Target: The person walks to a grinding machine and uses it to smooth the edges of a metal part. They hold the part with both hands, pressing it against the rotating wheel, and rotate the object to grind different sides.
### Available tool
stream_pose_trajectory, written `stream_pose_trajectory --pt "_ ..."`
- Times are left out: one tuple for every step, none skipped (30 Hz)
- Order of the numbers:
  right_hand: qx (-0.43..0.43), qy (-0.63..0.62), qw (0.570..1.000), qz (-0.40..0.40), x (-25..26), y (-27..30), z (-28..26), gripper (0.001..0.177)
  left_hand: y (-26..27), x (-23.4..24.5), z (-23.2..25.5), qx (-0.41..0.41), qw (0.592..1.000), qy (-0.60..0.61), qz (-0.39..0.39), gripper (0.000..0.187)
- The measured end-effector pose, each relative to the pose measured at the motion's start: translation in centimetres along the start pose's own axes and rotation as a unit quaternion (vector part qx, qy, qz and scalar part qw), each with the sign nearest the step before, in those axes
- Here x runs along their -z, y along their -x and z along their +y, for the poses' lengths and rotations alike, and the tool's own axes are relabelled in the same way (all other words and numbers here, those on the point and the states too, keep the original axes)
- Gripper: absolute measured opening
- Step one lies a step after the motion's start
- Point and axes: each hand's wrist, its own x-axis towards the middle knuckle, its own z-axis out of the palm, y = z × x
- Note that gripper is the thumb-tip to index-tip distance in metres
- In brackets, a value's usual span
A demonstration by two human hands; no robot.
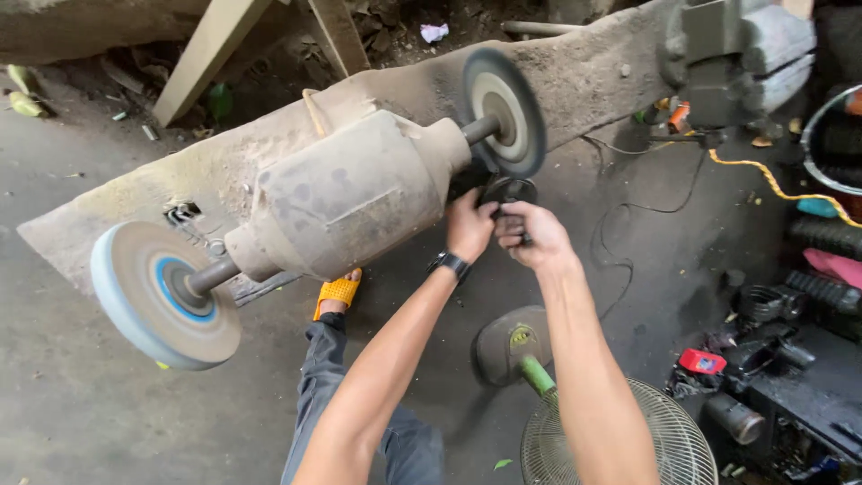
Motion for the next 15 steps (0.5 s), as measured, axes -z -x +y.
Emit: stream_pose_trajectory --pt "-0.004 -0.001 1.0 -0.002 -1.6 -0.5 1.0 0.014 -0.1 0.2 -1.7 0.001 1.0 -0.003 0.002 0.028" --pt "0.024 0.089 0.995 0.037 -3.0 -0.7 2.0 0.016 0.2 0.2 -3.5 0.07 0.995 0.07 0.004 0.026" --pt "0.051 0.178 0.98 0.075 -4.5 -0.9 3.1 0.018 0.5 0.3 -5.1 0.138 0.98 0.143 0.007 0.025" --pt "0.05 0.177 0.98 0.075 -6.2 -0.1 3.4 0.018 1.1 0.4 -7.1 0.138 0.98 0.142 0.007 0.025" --pt "0.082 0.291 0.944 0.13 -8.0 0.9 3.7 0.013 1.7 0.4 -8.8 0.014 0.999 -0.034 0.002 0.021" --pt "0.111 0.399 0.891 0.183 -10.0 2.0 3.9 0.013 2.2 0.5 -10.3 -0.111 0.972 -0.208 -0.005 0.023" --pt "0.111 0.399 0.892 0.183 -9.6 4.5 4.9 0.013 3.7 2.9 -4.8 -0.111 0.972 -0.209 -0.006 0.023" --pt "0.195 0.471 0.849 0.139 -9.1 7.1 5.7 0.018 4.6 4.4 1.2 -0.061 0.997 -0.044 -0.006 0.03" --pt "0.274 0.537 0.792 0.092 -8.6 9.8 6.5 0.034 5.5 5.9 7.4 -0.009 0.992 0.123 -0.006 0.038" --pt "0.275 0.537 0.792 0.094 -7.4 11.5 7.4 0.034 6.5 6.7 9.1 -0.009 0.992 0.124 -0.008 0.038" --pt "0.306 0.493 0.809 0.091 -6.2 13.4 8.4 0.045 7.6 7.6 10.8 -0.113 0.99 0.073 -0.044 0.045" --pt "0.336 0.45 0.823 0.087 -5.0 15.1 9.3 0.057 8.6 8.3 12.4 -0.216 0.973 0.021 -0.077 0.052" --pt "0.337 0.451 0.822 0.088 -4.5 14.4 9.5 0.057 8.7 8.2 13.0 -0.216 0.973 0.023 -0.077 0.052" --pt "0.372 0.405 0.83 0.095 -4.0 13.5 10.0 0.057 8.9 8.2 13.5 -0.235 0.969 0.008 -0.077 0.052" --pt "0.405 0.359 0.835 0.102 -3.5 12.7 10.5 0.056 9.0 8.3 13.9 -0.254 0.964 -0.007 -0.077 0.052"
